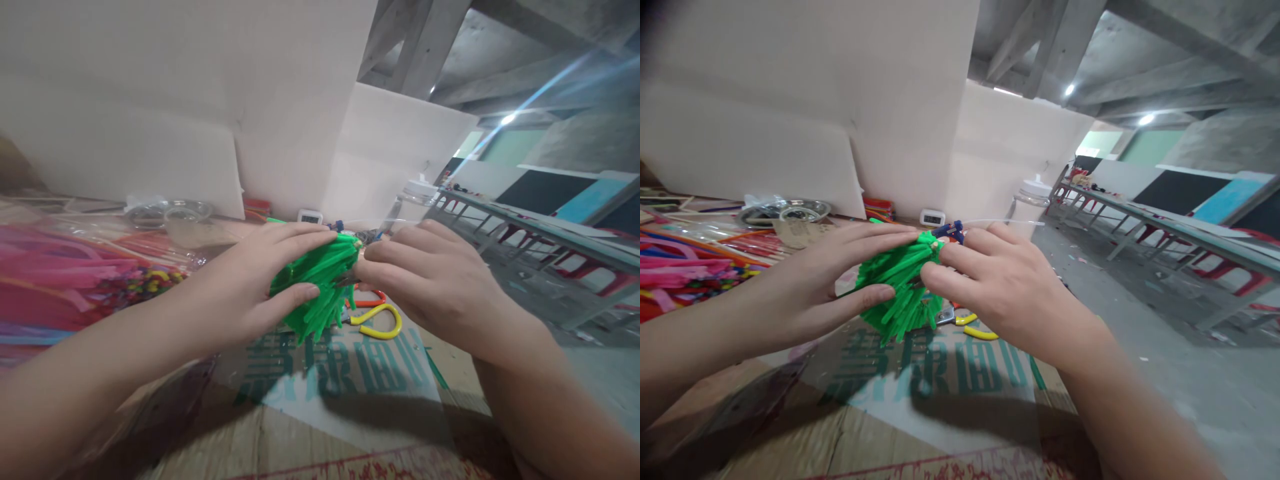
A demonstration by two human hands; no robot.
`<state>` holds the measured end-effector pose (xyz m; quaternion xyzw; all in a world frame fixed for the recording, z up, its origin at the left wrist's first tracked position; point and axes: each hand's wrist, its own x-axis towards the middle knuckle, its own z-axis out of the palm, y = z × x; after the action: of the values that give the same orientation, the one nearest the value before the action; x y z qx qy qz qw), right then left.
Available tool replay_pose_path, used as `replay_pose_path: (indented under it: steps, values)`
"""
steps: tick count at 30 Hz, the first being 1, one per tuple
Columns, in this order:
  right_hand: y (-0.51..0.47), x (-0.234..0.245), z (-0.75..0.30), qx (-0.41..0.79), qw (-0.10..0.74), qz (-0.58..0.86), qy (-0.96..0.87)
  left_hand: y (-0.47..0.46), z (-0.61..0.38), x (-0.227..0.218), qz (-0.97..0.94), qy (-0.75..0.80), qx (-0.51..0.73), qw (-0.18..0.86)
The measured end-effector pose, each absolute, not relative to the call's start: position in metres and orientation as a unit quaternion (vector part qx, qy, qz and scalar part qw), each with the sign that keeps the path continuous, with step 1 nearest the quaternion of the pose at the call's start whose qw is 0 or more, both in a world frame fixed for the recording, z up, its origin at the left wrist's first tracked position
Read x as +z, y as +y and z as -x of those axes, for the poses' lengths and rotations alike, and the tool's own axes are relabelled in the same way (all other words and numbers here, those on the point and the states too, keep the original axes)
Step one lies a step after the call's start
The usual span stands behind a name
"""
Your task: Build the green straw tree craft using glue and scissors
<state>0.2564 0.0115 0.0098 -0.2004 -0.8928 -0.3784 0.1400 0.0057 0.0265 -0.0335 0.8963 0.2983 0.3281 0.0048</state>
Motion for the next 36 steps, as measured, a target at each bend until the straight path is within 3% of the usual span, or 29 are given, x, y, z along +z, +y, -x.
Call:
replay_pose_path:
  steps: [36]
  values:
    - [0.0107, 0.0100, -0.2566, -0.353, 0.130, 0.194, -0.906, 0.0267, -0.0076, -0.0350, -0.900, 0.288, 0.328, -0.009]
